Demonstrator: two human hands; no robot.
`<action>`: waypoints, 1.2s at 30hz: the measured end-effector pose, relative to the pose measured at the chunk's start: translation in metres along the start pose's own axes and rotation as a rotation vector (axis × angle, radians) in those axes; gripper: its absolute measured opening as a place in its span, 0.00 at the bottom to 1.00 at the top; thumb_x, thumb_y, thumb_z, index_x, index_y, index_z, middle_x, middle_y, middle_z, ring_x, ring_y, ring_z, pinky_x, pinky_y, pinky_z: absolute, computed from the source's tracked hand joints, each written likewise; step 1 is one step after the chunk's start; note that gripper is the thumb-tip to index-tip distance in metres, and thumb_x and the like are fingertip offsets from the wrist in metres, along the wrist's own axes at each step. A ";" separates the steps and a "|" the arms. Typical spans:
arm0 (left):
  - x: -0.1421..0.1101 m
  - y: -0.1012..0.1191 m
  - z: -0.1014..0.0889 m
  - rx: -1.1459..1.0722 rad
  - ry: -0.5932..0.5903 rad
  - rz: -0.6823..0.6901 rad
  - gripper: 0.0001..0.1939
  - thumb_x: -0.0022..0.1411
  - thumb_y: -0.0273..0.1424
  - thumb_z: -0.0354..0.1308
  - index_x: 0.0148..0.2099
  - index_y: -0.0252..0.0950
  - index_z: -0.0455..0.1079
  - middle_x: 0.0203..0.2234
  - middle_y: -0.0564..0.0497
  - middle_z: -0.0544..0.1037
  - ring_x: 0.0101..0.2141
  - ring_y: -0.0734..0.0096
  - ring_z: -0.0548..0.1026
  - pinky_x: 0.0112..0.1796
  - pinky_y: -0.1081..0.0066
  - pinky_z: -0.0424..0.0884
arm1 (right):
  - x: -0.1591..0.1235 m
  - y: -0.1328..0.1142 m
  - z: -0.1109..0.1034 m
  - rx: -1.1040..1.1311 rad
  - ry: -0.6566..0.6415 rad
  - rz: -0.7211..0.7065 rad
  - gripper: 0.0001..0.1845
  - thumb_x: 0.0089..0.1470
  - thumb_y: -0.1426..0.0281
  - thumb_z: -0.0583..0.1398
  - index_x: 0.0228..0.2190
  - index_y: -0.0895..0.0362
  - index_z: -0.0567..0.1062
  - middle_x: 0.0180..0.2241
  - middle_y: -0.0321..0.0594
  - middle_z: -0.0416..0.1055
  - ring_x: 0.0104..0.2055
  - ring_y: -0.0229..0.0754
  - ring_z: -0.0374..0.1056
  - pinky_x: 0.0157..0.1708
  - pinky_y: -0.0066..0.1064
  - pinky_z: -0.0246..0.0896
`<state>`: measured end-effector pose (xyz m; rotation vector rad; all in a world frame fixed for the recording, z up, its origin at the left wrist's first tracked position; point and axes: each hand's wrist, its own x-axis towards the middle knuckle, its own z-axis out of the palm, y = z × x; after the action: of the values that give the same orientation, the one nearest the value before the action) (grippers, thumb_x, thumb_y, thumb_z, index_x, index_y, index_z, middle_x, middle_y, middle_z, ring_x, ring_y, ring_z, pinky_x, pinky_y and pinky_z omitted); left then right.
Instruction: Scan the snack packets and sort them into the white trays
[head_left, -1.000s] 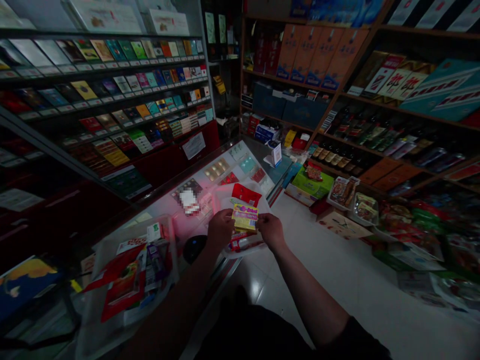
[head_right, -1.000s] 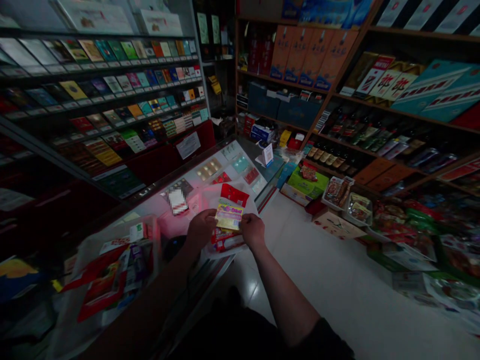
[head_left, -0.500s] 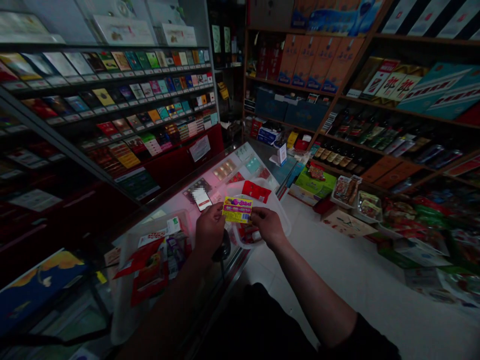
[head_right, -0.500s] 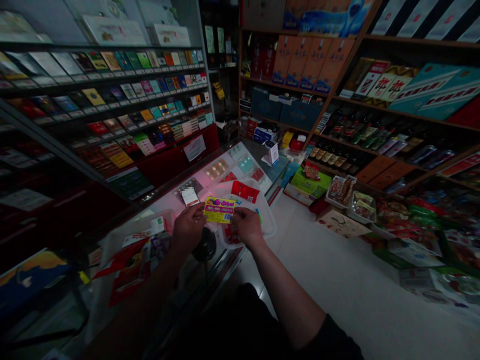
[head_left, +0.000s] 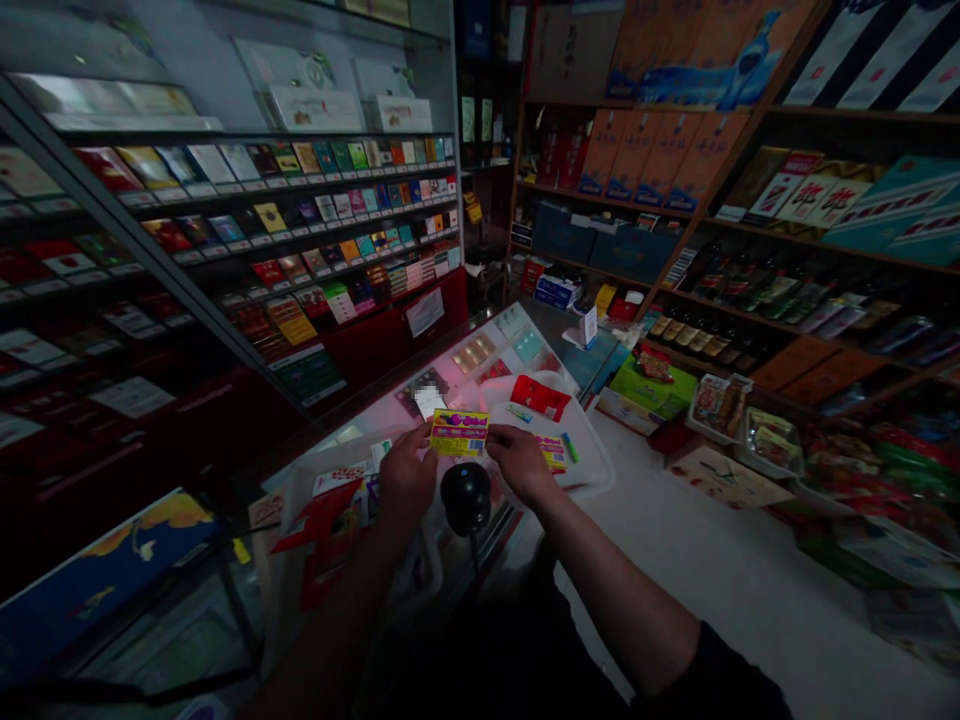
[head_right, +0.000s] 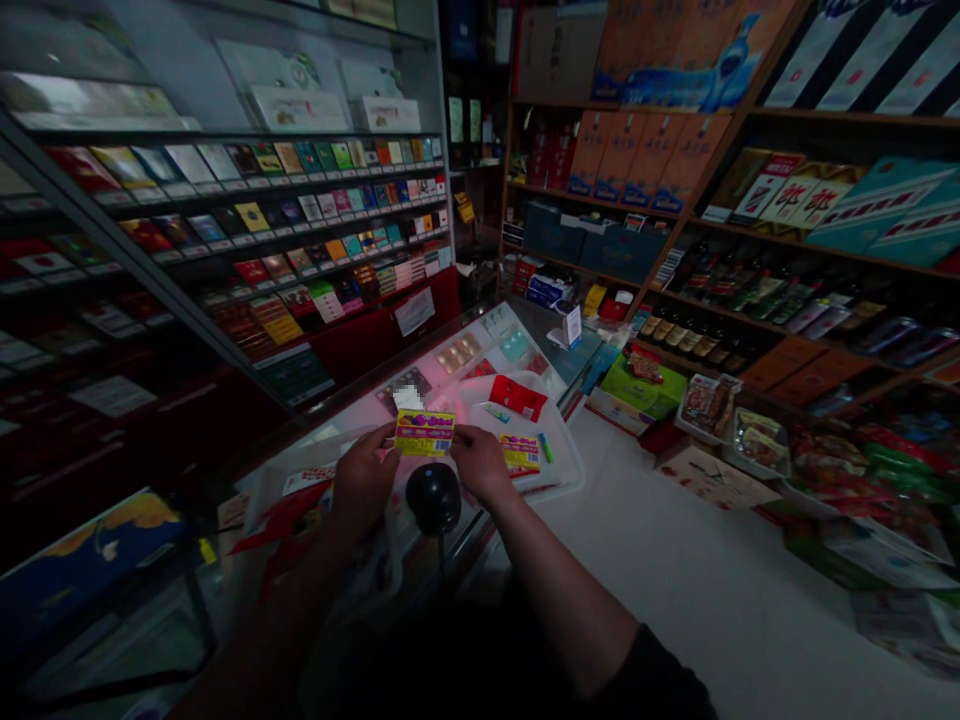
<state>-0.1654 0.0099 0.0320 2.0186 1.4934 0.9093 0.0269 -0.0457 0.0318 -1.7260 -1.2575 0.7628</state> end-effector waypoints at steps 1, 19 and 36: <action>0.000 -0.002 -0.001 -0.002 -0.007 -0.030 0.23 0.61 0.30 0.56 0.57 0.39 0.75 0.48 0.46 0.83 0.44 0.60 0.81 0.50 0.60 0.76 | 0.002 -0.001 0.002 0.009 -0.007 0.002 0.18 0.53 0.72 0.60 0.45 0.51 0.83 0.41 0.36 0.83 0.43 0.44 0.77 0.47 0.34 0.71; -0.012 -0.031 0.012 -0.131 -0.028 -0.151 0.25 0.63 0.30 0.56 0.63 0.42 0.68 0.55 0.44 0.80 0.52 0.58 0.80 0.55 0.57 0.74 | 0.024 0.022 0.029 -0.078 -0.007 0.088 0.24 0.54 0.76 0.59 0.52 0.56 0.80 0.54 0.44 0.78 0.57 0.46 0.74 0.61 0.39 0.64; -0.032 -0.054 0.015 -0.039 -0.020 -0.172 0.25 0.64 0.29 0.56 0.63 0.36 0.67 0.58 0.40 0.77 0.58 0.54 0.75 0.60 0.53 0.70 | 0.018 0.027 0.037 -0.115 -0.105 0.050 0.27 0.54 0.79 0.56 0.55 0.61 0.77 0.57 0.46 0.76 0.60 0.45 0.71 0.63 0.36 0.61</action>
<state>-0.1954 -0.0037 -0.0233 1.8339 1.5977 0.8384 0.0134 -0.0220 -0.0088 -1.8358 -1.3562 0.8347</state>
